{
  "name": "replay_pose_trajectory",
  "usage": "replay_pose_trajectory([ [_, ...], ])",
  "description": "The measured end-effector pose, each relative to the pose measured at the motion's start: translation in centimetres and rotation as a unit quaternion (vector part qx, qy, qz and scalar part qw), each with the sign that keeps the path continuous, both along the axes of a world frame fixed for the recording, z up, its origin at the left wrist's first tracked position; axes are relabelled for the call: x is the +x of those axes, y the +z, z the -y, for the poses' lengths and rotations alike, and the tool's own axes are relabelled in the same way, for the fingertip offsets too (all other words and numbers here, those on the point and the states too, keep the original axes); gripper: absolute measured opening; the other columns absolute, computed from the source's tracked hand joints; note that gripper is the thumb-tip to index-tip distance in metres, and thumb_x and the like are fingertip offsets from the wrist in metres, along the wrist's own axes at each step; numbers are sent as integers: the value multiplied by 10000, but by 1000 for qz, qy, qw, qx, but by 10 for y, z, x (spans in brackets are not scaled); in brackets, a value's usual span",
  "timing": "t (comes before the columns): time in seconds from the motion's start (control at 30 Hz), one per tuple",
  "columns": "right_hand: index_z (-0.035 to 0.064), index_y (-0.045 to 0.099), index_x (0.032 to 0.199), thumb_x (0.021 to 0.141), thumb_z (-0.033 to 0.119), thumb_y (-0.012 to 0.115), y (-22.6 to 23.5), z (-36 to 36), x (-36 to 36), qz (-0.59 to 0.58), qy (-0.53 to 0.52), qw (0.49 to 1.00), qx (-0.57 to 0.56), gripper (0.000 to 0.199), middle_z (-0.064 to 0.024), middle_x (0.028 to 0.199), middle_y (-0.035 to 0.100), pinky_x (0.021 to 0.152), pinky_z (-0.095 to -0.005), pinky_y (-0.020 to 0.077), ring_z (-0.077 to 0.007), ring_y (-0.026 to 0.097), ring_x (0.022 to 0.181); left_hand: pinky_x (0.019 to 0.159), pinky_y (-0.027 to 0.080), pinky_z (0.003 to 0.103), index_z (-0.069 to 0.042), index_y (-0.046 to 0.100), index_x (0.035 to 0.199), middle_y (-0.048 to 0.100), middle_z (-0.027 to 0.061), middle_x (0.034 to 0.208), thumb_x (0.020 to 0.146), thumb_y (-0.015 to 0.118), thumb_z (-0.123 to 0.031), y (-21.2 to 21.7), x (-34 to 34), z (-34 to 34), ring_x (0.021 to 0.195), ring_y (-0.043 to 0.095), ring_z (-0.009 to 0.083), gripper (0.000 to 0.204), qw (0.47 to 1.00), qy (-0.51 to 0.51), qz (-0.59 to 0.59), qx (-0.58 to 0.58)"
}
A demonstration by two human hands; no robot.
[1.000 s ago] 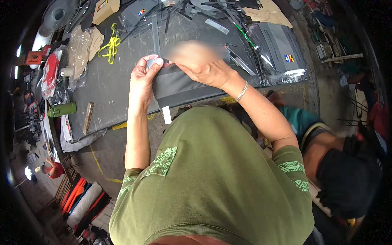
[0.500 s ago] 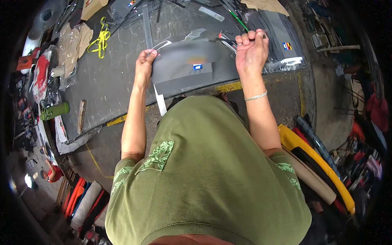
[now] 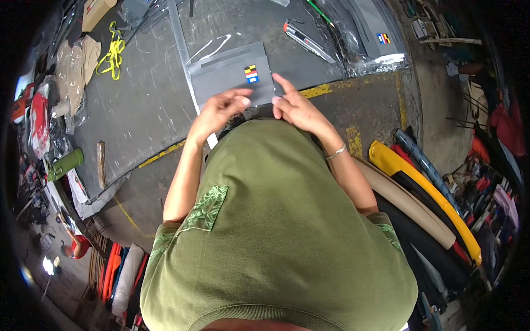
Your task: Cutting pieces of grey fabric using a metal ruler and a utility knife on a workbench.
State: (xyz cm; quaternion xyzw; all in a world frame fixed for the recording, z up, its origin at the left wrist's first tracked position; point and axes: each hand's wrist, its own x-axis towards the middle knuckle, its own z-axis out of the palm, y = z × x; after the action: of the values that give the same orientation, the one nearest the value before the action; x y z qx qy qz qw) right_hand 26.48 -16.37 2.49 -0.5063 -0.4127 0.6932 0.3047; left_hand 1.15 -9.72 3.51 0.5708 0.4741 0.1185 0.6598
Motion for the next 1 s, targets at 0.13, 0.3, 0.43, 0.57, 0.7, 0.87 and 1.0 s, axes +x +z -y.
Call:
replay_pose_trajectory([
  [0.13,50,118,1650,1070,207,570,-15,-14,-17,-154,1,987,-47,752,-22,982,623,541,-207,397,-37,470,610,920,525,300,-34,593,1411,745,70,1062,959,751,-144,5,32,-1,951,684,129,491,991,-33,125,-35],
  [0.3,67,179,1644,1053,273,631,-15,-23,6,-236,71,961,-127,772,-23,1006,618,437,-166,311,-12,430,531,970,532,316,-16,699,1251,777,81,1013,959,733,-112,6,36,-21,1011,710,151,310,967,-112,196,-118],
  [0.43,106,261,1636,1040,372,634,-22,-15,-1,-247,7,962,-121,752,-10,988,612,436,-155,298,-5,457,604,804,561,280,-6,768,1095,770,39,921,948,754,-152,-1,42,-29,840,685,116,208,979,-98,157,-88],
  [0.57,150,329,1614,1074,528,488,-29,0,6,-309,-23,940,-141,678,17,813,579,449,-177,313,-21,363,518,653,564,267,-45,798,1012,749,28,815,943,767,-187,-6,51,-41,683,670,86,161,983,-172,64,-27],
  [0.7,72,319,1594,1070,603,415,-16,-1,13,-162,-73,962,-205,752,-104,900,697,586,-315,549,-166,632,615,681,578,278,-36,779,1006,750,45,854,950,727,-139,1,37,-79,734,695,115,128,967,-248,58,6],
  [0.87,81,415,1550,1072,395,562,-18,-21,38,91,-108,989,-45,591,-80,1153,680,863,-286,555,-129,675,951,918,534,313,-45,686,1294,774,101,1049,952,703,-397,1,-25,-272,970,718,170,491,965,64,-11,254],
  [1.0,144,296,1623,1005,425,640,-29,-65,43,222,-160,960,62,762,-93,965,714,723,-301,556,-149,677,802,1130,438,451,-27,387,1552,552,283,1446,943,708,-441,-17,-64,-308,1338,544,428,803,805,39,-251,536],
])
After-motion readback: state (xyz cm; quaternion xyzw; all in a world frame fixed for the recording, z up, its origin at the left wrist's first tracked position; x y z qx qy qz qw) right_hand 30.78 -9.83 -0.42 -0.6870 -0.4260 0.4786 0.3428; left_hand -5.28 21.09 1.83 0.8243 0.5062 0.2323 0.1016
